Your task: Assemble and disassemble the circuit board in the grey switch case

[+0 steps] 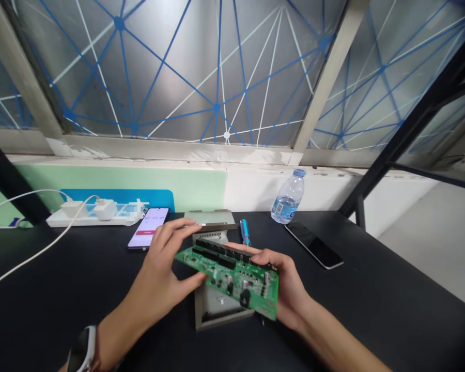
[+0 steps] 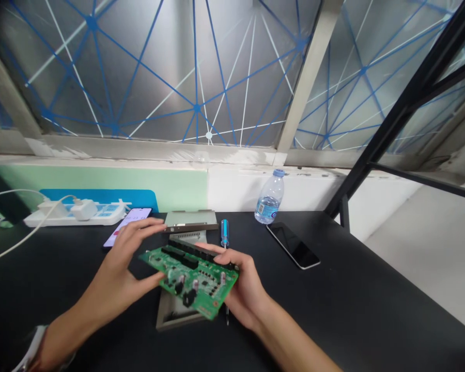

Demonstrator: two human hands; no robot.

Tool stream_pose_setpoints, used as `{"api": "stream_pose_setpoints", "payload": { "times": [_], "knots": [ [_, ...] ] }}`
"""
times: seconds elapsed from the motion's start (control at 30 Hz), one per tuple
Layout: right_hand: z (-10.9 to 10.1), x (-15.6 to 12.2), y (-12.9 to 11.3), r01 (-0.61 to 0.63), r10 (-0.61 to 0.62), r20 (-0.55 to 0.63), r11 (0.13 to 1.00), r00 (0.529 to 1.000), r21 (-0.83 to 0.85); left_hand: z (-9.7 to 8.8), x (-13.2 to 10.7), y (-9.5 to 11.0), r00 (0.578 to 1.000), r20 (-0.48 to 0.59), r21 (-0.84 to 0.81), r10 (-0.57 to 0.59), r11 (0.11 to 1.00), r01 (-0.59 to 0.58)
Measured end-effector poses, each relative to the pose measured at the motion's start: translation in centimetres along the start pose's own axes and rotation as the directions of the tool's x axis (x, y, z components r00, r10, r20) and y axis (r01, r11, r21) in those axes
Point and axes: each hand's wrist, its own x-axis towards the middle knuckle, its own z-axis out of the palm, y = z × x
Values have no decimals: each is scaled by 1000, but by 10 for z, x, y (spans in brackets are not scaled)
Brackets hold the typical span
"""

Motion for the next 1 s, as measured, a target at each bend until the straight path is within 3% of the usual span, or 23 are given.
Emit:
{"api": "stream_pose_setpoints", "payload": {
  "times": [0.1, 0.2, 0.3, 0.4, 0.57, 0.7, 0.8, 0.9, 1.0],
  "knots": [
    [-1, -1, -2, -70, 69, 35, 997, 997, 42, -5, -1, -9, 982, 184, 38, 35, 998, -43],
    [-2, -1, -2, -113, 111, 43, 992, 993, 53, -5, -7, -16, 925, 380, -3, 21, 1000, -22],
    [-4, -1, -3, -114, 110, 66, 992, 992, 54, -2, -13, -16, 889, 456, -7, -47, 998, 57],
    [-3, -1, -4, -50, 43, 120, 997, 992, 54, 0, -13, -12, 881, 465, -10, -87, 995, 104],
    [1, -2, -4, 113, -114, 213, 993, 970, 16, 3, -10, -8, 906, 390, 53, -165, 986, 157],
    [-2, -1, 6, 317, -277, 226, 934, 934, -164, 10, -12, -6, 922, 319, 142, -217, 973, 180],
    [-7, 0, 19, 449, -391, 221, 766, 893, -460, 15, -14, 0, 919, 293, 152, -264, 962, 228],
    [-12, 1, 32, 518, -447, 312, 474, 838, -712, 17, -13, 8, 907, 292, 84, -302, 953, 290],
    [-13, -2, 40, 544, -404, 430, 229, 807, -807, 18, -15, 15, 903, 282, -4, -324, 941, 338]
  ]
}}
